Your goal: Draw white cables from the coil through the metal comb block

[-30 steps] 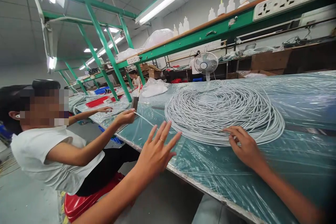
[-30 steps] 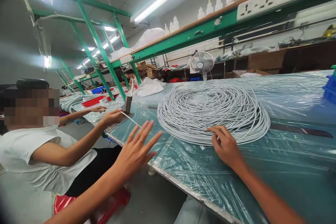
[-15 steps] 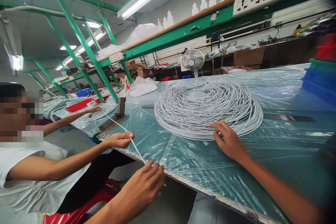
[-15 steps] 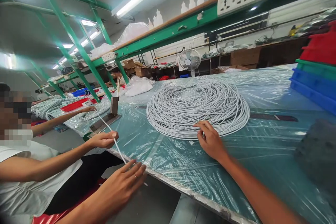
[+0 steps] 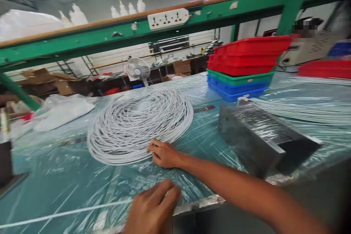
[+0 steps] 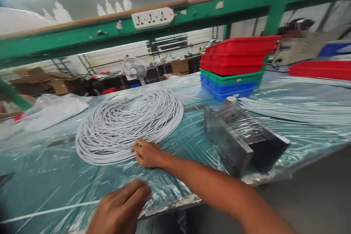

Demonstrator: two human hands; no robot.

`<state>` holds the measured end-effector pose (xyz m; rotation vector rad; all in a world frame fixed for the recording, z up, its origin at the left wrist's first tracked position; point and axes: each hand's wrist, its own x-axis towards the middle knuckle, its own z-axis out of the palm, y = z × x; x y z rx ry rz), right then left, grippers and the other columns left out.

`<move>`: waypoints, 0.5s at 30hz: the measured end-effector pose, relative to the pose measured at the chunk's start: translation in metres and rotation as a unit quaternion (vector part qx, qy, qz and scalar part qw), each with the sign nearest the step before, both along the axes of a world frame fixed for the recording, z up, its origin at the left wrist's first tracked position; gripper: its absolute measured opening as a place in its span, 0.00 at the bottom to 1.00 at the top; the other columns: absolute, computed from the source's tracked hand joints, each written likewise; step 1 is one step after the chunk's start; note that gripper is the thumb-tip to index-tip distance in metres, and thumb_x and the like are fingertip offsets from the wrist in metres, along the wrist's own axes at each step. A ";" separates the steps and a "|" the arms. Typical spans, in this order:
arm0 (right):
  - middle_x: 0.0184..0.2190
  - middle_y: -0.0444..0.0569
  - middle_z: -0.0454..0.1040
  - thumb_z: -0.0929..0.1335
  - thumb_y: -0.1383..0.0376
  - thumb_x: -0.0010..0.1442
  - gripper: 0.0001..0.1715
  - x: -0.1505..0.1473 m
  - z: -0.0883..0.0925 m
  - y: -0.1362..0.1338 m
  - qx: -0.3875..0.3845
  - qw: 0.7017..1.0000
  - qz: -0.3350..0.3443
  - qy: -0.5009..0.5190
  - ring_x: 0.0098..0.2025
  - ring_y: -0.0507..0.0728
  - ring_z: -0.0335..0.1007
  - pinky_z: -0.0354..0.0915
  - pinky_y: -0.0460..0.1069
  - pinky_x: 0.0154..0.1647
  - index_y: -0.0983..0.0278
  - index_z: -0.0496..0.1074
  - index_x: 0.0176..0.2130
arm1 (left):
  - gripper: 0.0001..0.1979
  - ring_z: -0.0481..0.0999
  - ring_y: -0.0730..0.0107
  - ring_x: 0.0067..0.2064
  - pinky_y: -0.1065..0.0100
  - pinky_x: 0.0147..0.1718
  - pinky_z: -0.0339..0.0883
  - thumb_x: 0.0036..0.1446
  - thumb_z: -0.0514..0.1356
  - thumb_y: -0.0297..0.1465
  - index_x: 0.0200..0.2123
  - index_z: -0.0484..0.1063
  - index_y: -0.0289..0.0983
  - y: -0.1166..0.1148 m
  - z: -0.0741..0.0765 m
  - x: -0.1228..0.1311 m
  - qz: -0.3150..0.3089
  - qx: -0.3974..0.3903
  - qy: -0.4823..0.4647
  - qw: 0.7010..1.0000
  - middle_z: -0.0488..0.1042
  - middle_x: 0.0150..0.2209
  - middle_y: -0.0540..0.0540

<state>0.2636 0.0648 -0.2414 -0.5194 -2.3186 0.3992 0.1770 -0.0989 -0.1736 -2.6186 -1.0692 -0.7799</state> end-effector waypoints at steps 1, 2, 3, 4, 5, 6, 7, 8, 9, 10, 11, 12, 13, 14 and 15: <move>0.44 0.44 0.69 0.63 0.72 0.57 0.16 0.001 0.001 0.001 -0.005 1.000 -0.012 0.004 0.33 0.49 0.66 0.63 0.44 0.36 0.60 0.71 0.45 | 0.15 0.67 0.70 0.29 0.72 0.24 0.57 0.71 0.41 0.23 0.43 0.67 0.36 0.020 0.003 0.026 0.012 0.011 -0.002 1.000 0.67 0.43 0.47; 0.45 0.44 0.69 0.62 0.72 0.58 0.16 0.003 0.002 0.002 -0.010 1.000 -0.022 0.008 0.33 0.50 0.65 0.63 0.44 0.36 0.60 0.70 0.45 | 0.12 0.67 0.70 0.28 0.73 0.22 0.57 0.71 0.44 0.25 0.43 0.67 0.37 0.040 0.006 0.051 0.030 0.021 0.000 0.999 0.66 0.47 0.49; 0.45 0.43 0.69 0.61 0.71 0.58 0.16 0.004 0.002 0.003 -0.015 0.999 -0.030 0.012 0.33 0.50 0.65 0.63 0.45 0.36 0.60 0.70 0.45 | 0.09 0.68 0.69 0.28 0.74 0.22 0.58 0.70 0.49 0.26 0.43 0.68 0.38 0.059 0.010 0.075 0.051 0.020 0.004 0.998 0.64 0.50 0.51; 0.45 0.44 0.69 0.61 0.71 0.58 0.16 0.006 0.003 0.004 -0.019 0.999 -0.034 0.014 0.33 0.50 0.65 0.63 0.45 0.35 0.60 0.69 0.45 | 0.05 0.69 0.69 0.29 0.74 0.24 0.62 0.69 0.53 0.27 0.43 0.69 0.38 0.077 0.016 0.097 0.066 0.004 0.008 0.998 0.63 0.52 0.52; 0.45 0.44 0.69 0.61 0.71 0.58 0.16 0.007 0.004 0.005 -0.023 0.999 -0.034 0.015 0.33 0.50 0.65 0.63 0.44 0.34 0.61 0.69 0.45 | 0.03 0.70 0.67 0.32 0.73 0.28 0.66 0.68 0.57 0.27 0.43 0.70 0.39 0.093 0.021 0.117 0.069 -0.023 0.008 0.997 0.62 0.53 0.53; 0.45 0.45 0.69 0.62 0.72 0.57 0.15 0.008 0.004 0.006 -0.025 0.999 -0.033 0.015 0.32 0.50 0.65 0.62 0.44 0.34 0.61 0.70 0.44 | 0.02 0.71 0.66 0.36 0.71 0.34 0.69 0.67 0.60 0.27 0.43 0.70 0.39 0.106 0.027 0.134 0.062 -0.056 0.001 0.997 0.63 0.53 0.54; 0.44 0.45 0.69 0.63 0.72 0.56 0.15 0.008 0.004 0.008 -0.028 0.999 -0.031 0.015 0.32 0.49 0.65 0.62 0.44 0.33 0.62 0.70 0.44 | 0.03 0.71 0.65 0.41 0.69 0.41 0.71 0.68 0.60 0.27 0.43 0.71 0.38 0.117 0.033 0.148 0.048 -0.089 -0.005 0.995 0.63 0.53 0.54; 0.44 0.46 0.69 0.64 0.72 0.55 0.15 0.008 0.004 0.008 -0.028 0.999 -0.028 0.015 0.32 0.49 0.65 0.62 0.44 0.34 0.62 0.70 0.43 | 0.03 0.71 0.64 0.44 0.67 0.46 0.70 0.68 0.60 0.27 0.44 0.71 0.38 0.124 0.038 0.160 0.033 -0.117 -0.011 0.993 0.63 0.53 0.53; 0.43 0.46 0.69 0.64 0.72 0.55 0.15 0.008 0.005 0.009 -0.030 0.999 -0.028 0.016 0.33 0.50 0.65 0.63 0.44 0.34 0.62 0.70 0.43 | 0.03 0.70 0.63 0.46 0.65 0.48 0.69 0.69 0.60 0.27 0.44 0.71 0.38 0.128 0.042 0.169 0.027 -0.134 -0.016 0.991 0.63 0.52 0.52; 0.43 0.45 0.69 0.64 0.71 0.55 0.15 0.008 0.005 0.009 -0.032 0.999 -0.028 0.016 0.33 0.50 0.66 0.63 0.44 0.35 0.61 0.70 0.43 | 0.03 0.70 0.62 0.46 0.62 0.48 0.70 0.70 0.59 0.27 0.45 0.71 0.38 0.130 0.045 0.176 0.029 -0.145 -0.015 0.989 0.63 0.53 0.52; 0.44 0.45 0.69 0.64 0.71 0.55 0.15 0.008 0.006 0.009 -0.036 0.999 -0.027 0.017 0.33 0.50 0.66 0.63 0.44 0.35 0.61 0.70 0.43 | 0.03 0.71 0.60 0.45 0.60 0.46 0.71 0.70 0.58 0.27 0.45 0.71 0.39 0.130 0.047 0.181 0.038 -0.153 -0.009 0.987 0.63 0.53 0.51; 0.44 0.44 0.69 0.64 0.71 0.56 0.14 0.008 0.007 0.009 -0.041 0.999 -0.026 0.017 0.33 0.50 0.66 0.63 0.44 0.35 0.60 0.70 0.43 | 0.04 0.71 0.59 0.43 0.58 0.44 0.71 0.70 0.57 0.28 0.46 0.71 0.39 0.129 0.048 0.185 0.048 -0.158 -0.002 0.986 0.62 0.53 0.51; 0.44 0.44 0.68 0.64 0.70 0.56 0.14 0.008 0.007 0.008 -0.047 0.998 -0.024 0.015 0.33 0.49 0.66 0.63 0.44 0.35 0.60 0.70 0.43 | 0.04 0.72 0.58 0.42 0.56 0.42 0.72 0.70 0.57 0.28 0.46 0.70 0.40 0.128 0.049 0.187 0.054 -0.162 0.004 0.985 0.62 0.53 0.51; 0.45 0.44 0.68 0.63 0.70 0.56 0.14 0.007 0.008 0.007 -0.052 0.998 -0.023 0.013 0.32 0.49 0.65 0.62 0.44 0.35 0.60 0.70 0.43 | 0.04 0.72 0.57 0.42 0.55 0.41 0.72 0.71 0.56 0.28 0.46 0.70 0.40 0.126 0.049 0.188 0.057 -0.164 0.010 0.985 0.62 0.53 0.51; 0.45 0.44 0.68 0.63 0.70 0.56 0.14 0.008 0.009 0.007 -0.055 0.998 -0.022 0.011 0.32 0.49 0.65 0.62 0.44 0.34 0.60 0.70 0.43 | 0.04 0.72 0.56 0.41 0.55 0.40 0.73 0.71 0.56 0.28 0.46 0.70 0.40 0.125 0.049 0.188 0.057 -0.162 0.015 0.985 0.62 0.53 0.51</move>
